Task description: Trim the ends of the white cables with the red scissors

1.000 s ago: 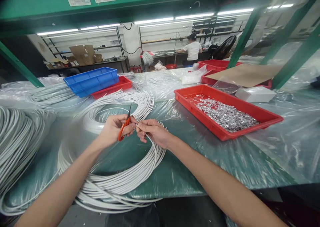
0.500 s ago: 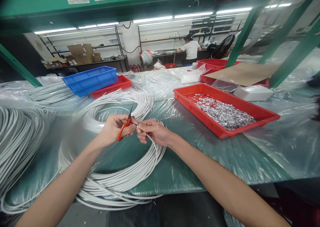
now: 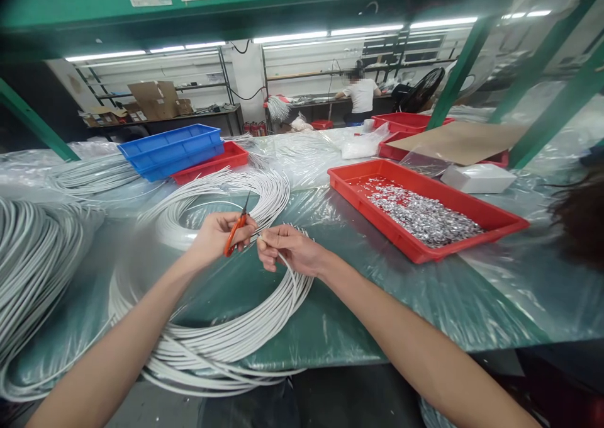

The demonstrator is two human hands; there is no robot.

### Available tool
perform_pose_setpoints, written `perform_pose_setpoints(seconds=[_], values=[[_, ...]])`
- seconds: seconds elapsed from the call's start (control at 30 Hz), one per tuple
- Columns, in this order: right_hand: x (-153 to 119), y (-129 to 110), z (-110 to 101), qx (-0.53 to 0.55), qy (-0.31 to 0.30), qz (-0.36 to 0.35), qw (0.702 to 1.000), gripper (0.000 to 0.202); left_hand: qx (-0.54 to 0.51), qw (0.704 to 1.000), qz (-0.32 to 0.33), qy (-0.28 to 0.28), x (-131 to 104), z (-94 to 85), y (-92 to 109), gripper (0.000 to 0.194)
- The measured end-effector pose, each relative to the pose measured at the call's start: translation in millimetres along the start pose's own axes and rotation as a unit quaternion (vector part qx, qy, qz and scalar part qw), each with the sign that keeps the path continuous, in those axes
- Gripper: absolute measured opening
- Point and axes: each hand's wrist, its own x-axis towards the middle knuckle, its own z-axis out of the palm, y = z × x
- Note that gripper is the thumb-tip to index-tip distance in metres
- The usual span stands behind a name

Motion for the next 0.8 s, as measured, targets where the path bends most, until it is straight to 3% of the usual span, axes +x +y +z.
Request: perform_pose_setpoints(seconds=[0.23, 0.57, 0.8], values=[[3, 0, -7, 0.023, 0.114, -0.027, 0.993, 0.017, 0.085, 0.993, -0.080, 0.020, 13, -10.3, -15, 0.029], [3, 0, -3, -0.081, 0.141, -0.034, 0.986, 0.024, 0.062, 0.992, -0.030, 0.105, 16, -15.0, -18, 0.034], [4, 4, 0, -0.107, 0.152, -0.044, 0.982, 0.024, 0.074, 0.992, -0.017, 0.100, 16, -12.2, -19, 0.032]])
